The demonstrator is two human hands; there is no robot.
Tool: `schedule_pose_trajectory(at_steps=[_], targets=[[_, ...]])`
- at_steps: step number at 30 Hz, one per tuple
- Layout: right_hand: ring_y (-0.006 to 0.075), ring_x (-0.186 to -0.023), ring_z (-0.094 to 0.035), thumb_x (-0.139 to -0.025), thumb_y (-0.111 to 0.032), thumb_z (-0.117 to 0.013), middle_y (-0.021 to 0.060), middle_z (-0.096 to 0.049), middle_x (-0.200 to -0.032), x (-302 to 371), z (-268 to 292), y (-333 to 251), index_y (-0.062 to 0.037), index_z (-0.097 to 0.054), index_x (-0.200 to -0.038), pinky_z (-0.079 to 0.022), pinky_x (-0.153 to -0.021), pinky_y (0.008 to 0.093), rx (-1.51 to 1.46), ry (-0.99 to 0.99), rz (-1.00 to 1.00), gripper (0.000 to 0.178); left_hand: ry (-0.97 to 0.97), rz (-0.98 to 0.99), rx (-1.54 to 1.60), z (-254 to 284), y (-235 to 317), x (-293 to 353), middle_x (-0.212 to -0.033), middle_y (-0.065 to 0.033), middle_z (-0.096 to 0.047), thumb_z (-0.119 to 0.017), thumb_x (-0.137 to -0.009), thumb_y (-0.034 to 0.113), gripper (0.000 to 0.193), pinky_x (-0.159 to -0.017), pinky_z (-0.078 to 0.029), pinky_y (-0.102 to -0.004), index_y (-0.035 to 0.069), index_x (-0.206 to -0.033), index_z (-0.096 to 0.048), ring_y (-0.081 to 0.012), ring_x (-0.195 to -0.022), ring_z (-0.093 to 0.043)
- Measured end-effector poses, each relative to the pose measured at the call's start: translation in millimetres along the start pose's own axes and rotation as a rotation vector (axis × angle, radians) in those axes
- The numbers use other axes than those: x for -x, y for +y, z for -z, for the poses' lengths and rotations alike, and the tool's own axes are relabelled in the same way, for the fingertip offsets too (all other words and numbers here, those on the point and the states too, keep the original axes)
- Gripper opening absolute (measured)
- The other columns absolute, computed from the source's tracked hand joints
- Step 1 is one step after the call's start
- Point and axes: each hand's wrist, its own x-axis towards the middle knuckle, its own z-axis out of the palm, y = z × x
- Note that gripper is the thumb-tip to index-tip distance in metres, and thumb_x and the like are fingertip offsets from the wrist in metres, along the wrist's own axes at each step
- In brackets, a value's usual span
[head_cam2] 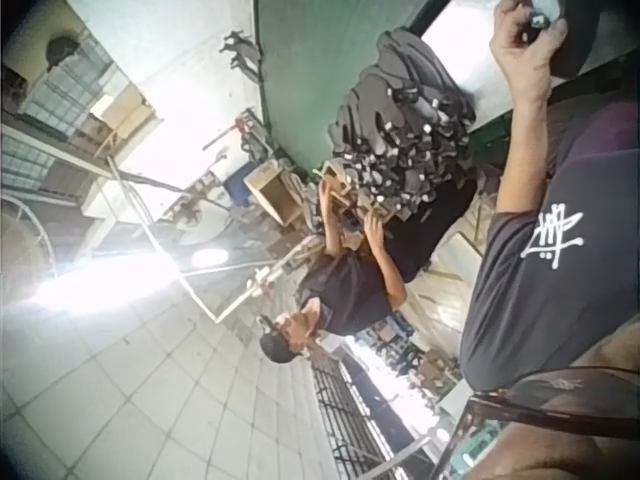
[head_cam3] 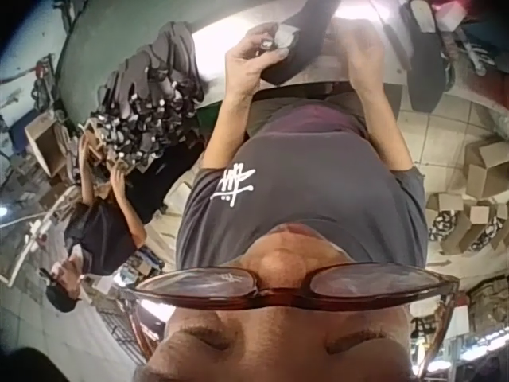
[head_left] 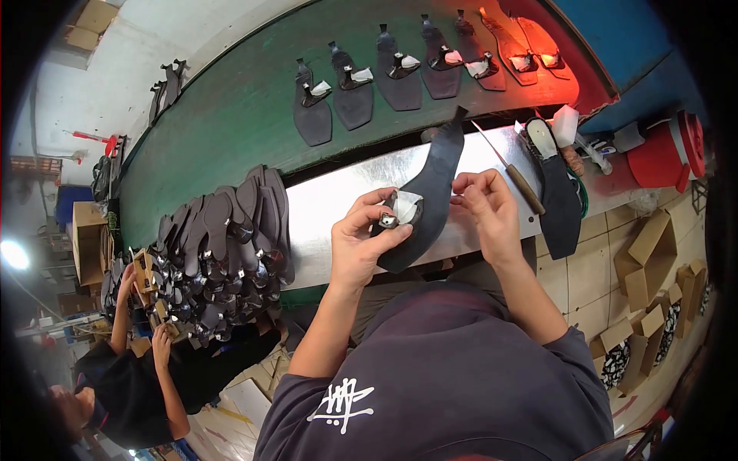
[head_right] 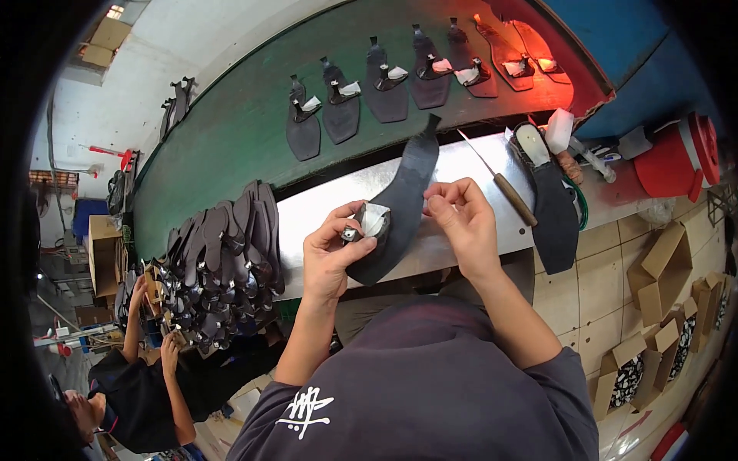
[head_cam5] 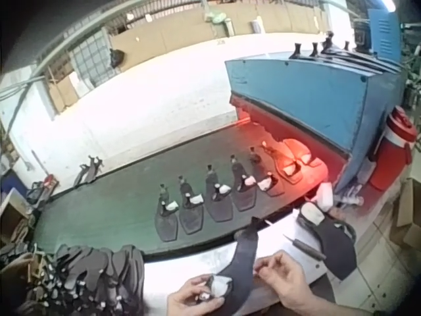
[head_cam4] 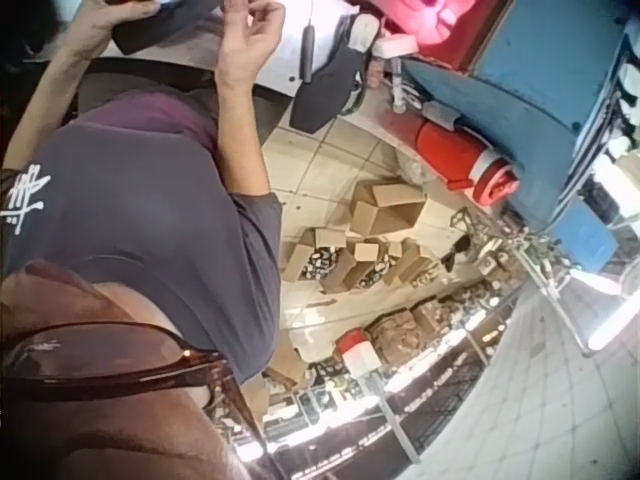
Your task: The person is assembling and finishing components of a shoe at a manufacturing station.
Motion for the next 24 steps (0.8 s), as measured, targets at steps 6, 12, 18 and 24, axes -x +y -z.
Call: schedule_pose_trajectory(at_steps=[6, 12, 18, 24], targets=[[0.0157, -0.097, -0.058, -0.091, -0.014, -0.065, 0.0073, -0.057, -0.108, 3.4, 0.6, -2.8, -0.0093, -0.044, -0.092, -0.049, -0.092, 0.0368, -0.41, -0.084, -0.256, 0.022, 0.032, 0.178, 0.282, 5.9, -1.9, 6.2, -0.126, -0.0176, -0.058, -0.073, -0.068, -0.01, 0.019, -0.097, -0.044, -0.0354, 0.002, -0.081, -0.067, -0.0248, -0.117, -0.054], [0.0192, -0.095, -0.061, -0.084, -0.011, -0.066, 0.0079, -0.062, -0.095, -3.9, -19.3, -38.4, 0.0013, -0.061, -0.104, -0.046, -0.094, 0.0346, -0.433, -0.231, -0.332, 0.024, -0.17, 0.249, 0.274, 8.3, -6.0, 14.0, -0.133, -0.0217, -0.055, -0.073, -0.069, -0.009, 0.021, -0.096, -0.045, -0.0338, -0.001, -0.088, -0.07, -0.0284, -0.122, -0.054], [0.0108, -0.087, -0.05, -0.073, -0.004, -0.072, 0.0034, -0.054, -0.099, -0.3, -0.3, -52.9, -0.0089, -0.042, -0.099, -0.04, -0.082, 0.024, -0.065, -0.301, -0.046, 0.04, -0.14, 0.305, 0.413, 18.1, -7.2, 16.4, -0.128, -0.0214, -0.058, -0.065, -0.081, -0.004, 0.029, -0.095, -0.05, -0.0374, -0.002, -0.11, -0.067, -0.029, -0.116, -0.058], [0.0076, -0.08, -0.046, -0.074, -0.011, -0.079, -0.0003, -0.049, -0.086, 19.4, -3.1, -41.8, -0.0061, -0.048, -0.089, -0.039, -0.073, 0.0215, 0.342, -0.296, 0.063, 0.035, -0.055, 0.265, 0.391, 18.0, -6.5, 18.2, -0.12, -0.0199, -0.062, -0.062, -0.084, -0.001, 0.031, -0.091, -0.053, -0.0361, -0.001, -0.115, -0.063, -0.0242, -0.106, -0.063]])
